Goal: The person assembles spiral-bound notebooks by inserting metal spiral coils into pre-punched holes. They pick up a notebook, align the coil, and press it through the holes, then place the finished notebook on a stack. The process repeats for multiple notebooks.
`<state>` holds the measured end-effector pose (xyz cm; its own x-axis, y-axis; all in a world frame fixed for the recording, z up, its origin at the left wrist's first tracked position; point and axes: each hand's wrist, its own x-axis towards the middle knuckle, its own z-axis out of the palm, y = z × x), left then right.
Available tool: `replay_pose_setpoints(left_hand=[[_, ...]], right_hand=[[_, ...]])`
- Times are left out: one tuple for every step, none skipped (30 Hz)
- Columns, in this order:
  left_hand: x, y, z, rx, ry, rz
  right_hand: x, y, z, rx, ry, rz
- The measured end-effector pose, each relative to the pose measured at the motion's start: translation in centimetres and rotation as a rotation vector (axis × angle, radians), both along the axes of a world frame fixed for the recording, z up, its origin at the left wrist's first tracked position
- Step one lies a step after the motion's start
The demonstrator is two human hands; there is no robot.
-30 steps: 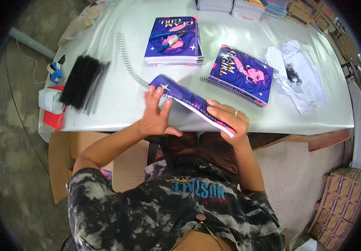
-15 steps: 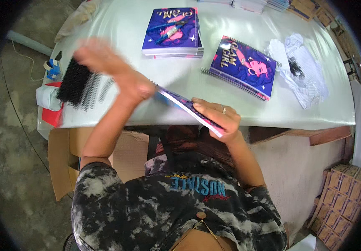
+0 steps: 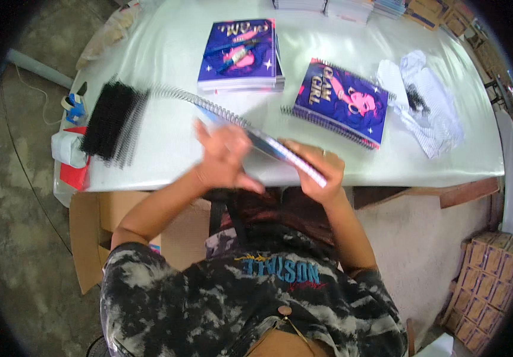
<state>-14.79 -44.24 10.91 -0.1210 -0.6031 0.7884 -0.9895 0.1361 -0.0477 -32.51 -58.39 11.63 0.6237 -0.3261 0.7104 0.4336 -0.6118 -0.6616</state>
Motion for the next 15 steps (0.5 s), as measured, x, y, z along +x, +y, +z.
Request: replay_pose_setpoints(left_hand=[[0.3, -1.2, 3.1, -0.172, 0.068, 0.031], [0.6, -2.3, 6.2, -0.335, 0.142, 0.053], [2.2, -1.9, 6.2, -0.060, 0.197, 0.015], [2.8, -1.6, 6.1, 0.129, 0.207, 0.028], [3.5, -1.3, 5.9, 0.318, 0.214, 0.045], [3.3, -1.4, 5.8, 0.420, 0.169, 0.107], [3.4, -1.8, 5.9, 0.365, 0.134, 0.104], [3.4, -2.3, 6.1, 0.306, 0.095, 0.104], [3.7, -2.9, 6.1, 0.099, 0.073, 0.041], [3.7, -3.4, 6.1, -0.107, 0.051, -0.022], [3.5, -3.5, 5.7, -0.091, 0.083, -0.016], [3.0, -3.2, 4.9, -0.067, 0.115, -0.001], [2.5, -2.9, 4.2, -0.051, 0.141, 0.015], [2.0, -2.4, 3.2, -0.035, 0.167, 0.033], [1.5, -1.9, 2.1, -0.026, 0.193, 0.046]], right_hand=[[-0.3, 0.2, 0.3, 0.053, 0.047, 0.010], [-0.3, 0.1, 0.6, 0.095, 0.079, 0.023], [-0.1, 0.6, 1.0, 0.311, 0.075, 0.088], [0.1, 0.8, 1.3, 0.360, 0.094, 0.106], [0.3, 1.0, 1.5, 0.409, 0.114, 0.124], [0.4, 0.9, 1.7, 0.457, 0.132, 0.131], [0.0, 0.7, 1.2, 0.466, 0.217, 0.149], [0.0, 0.5, 1.2, 0.381, 0.192, 0.112], [0.1, 0.7, 1.1, 0.304, 0.173, 0.077], [0.2, 0.8, 1.0, 0.227, 0.153, 0.042], [0.3, 0.8, 0.7, 0.171, 0.126, 0.024], [0.2, 1.1, 0.6, 0.108, 0.103, 0.037], [0.3, 1.3, 1.1, 0.037, 0.073, 0.052], [0.5, 1.6, 1.4, -0.033, 0.043, 0.067], [0.5, 2.0, 1.6, -0.019, 0.033, 0.045]])
